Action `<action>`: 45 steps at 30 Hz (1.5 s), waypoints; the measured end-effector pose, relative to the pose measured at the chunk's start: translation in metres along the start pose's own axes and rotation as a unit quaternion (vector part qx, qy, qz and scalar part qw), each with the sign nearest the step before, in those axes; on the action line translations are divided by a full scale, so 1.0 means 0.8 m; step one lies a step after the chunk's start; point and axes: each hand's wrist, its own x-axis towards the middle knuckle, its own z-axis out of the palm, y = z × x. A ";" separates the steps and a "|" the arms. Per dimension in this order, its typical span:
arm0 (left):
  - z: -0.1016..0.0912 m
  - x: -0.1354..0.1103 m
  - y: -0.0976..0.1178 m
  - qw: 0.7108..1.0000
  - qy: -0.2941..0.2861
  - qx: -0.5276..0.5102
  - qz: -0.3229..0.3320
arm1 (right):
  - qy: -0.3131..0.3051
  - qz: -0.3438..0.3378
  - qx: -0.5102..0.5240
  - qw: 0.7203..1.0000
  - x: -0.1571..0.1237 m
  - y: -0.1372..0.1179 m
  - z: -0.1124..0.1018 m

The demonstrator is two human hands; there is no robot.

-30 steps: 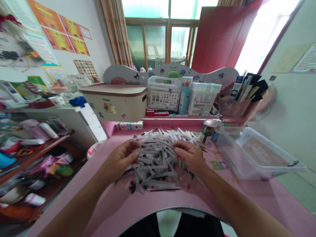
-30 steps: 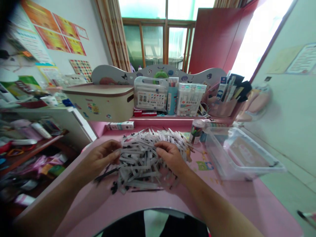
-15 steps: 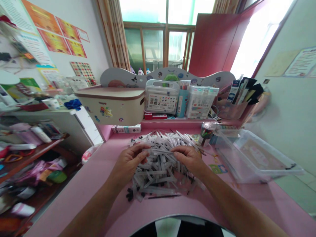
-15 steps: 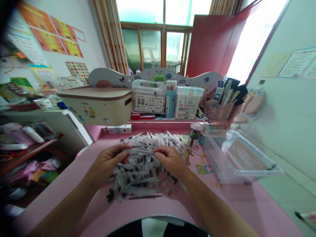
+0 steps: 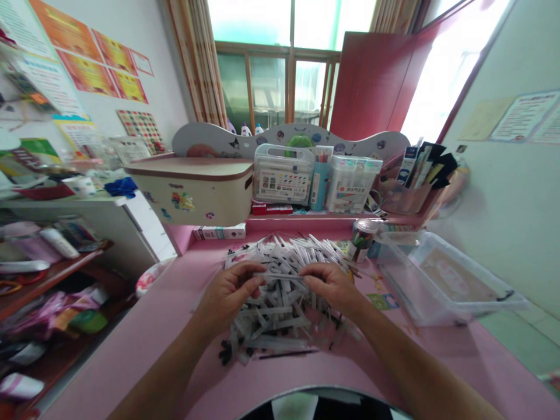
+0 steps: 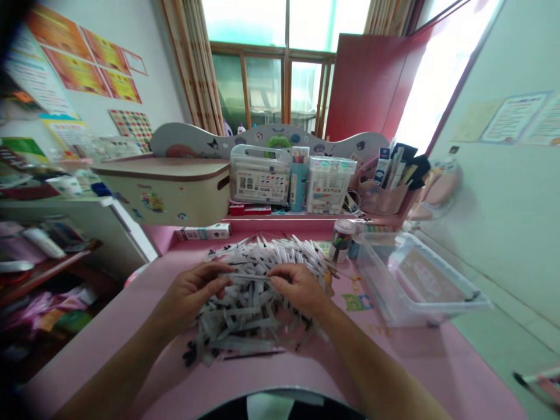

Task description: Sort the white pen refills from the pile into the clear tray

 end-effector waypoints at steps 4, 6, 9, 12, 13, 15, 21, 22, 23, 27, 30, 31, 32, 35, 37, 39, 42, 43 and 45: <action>0.002 -0.001 0.000 0.999 -0.013 -0.033 -0.023 | -0.039 0.002 0.009 0.999 0.000 -0.001 0.000; 0.002 -0.002 -0.001 0.999 -0.019 -0.043 -0.028 | -0.050 0.006 0.016 0.999 0.000 0.000 -0.001; 0.005 -0.004 -0.005 0.998 -0.021 -0.049 -0.017 | -0.059 0.019 0.044 0.997 -0.001 0.004 -0.001; 0.009 -0.007 -0.011 0.998 -0.028 -0.051 0.002 | -0.068 0.033 0.081 0.994 -0.002 0.009 -0.002; 0.010 -0.008 -0.012 0.998 -0.029 -0.050 0.006 | -0.071 0.037 0.091 0.993 -0.003 0.009 -0.003; 0.010 -0.009 -0.014 0.999 -0.028 -0.042 0.007 | -0.076 0.047 0.106 0.990 -0.003 0.010 -0.002; 0.011 -0.011 -0.014 0.999 -0.024 0.006 0.022 | -0.089 0.087 0.183 0.975 -0.005 0.009 0.006; 0.011 -0.011 -0.014 0.999 -0.020 0.009 0.027 | -0.093 0.092 0.197 0.972 -0.005 0.010 0.008; 0.012 -0.011 -0.014 0.999 -0.015 0.012 0.031 | -0.098 0.096 0.207 0.969 -0.005 0.011 0.009; 0.012 -0.011 -0.016 0.999 -0.017 0.015 0.036 | -0.114 0.097 0.197 0.969 -0.004 0.010 0.005; 0.011 -0.013 -0.019 0.998 -0.016 0.023 0.048 | -0.147 0.072 0.114 0.980 -0.004 -0.003 -0.004; 0.010 -0.014 -0.020 0.998 -0.012 0.031 0.056 | -0.168 0.058 0.072 0.981 -0.004 -0.010 -0.007; 0.010 -0.015 -0.021 0.997 -0.007 0.042 0.065 | -0.190 0.045 0.026 0.980 -0.005 -0.019 -0.010; 0.005 -0.020 -0.020 0.990 0.005 0.083 0.113 | -0.228 0.004 -0.129 0.965 -0.012 -0.049 -0.017; -0.001 -0.024 -0.018 0.982 0.021 0.105 0.153 | -0.215 -0.042 -0.232 0.948 -0.020 -0.072 -0.027; -0.009 -0.029 -0.017 0.976 0.056 0.115 0.179 | -0.175 -0.097 -0.302 0.932 -0.031 -0.097 -0.046; -0.019 -0.033 -0.014 0.968 0.127 0.121 0.179 | -0.055 -0.106 -0.361 0.925 -0.049 -0.129 -0.099; -0.021 -0.033 -0.013 0.967 0.143 0.122 0.173 | -0.010 -0.104 -0.367 0.924 -0.054 -0.136 -0.123; -0.024 -0.032 -0.013 0.965 0.163 0.122 0.163 | 0.065 -0.098 -0.379 0.918 -0.063 -0.142 -0.175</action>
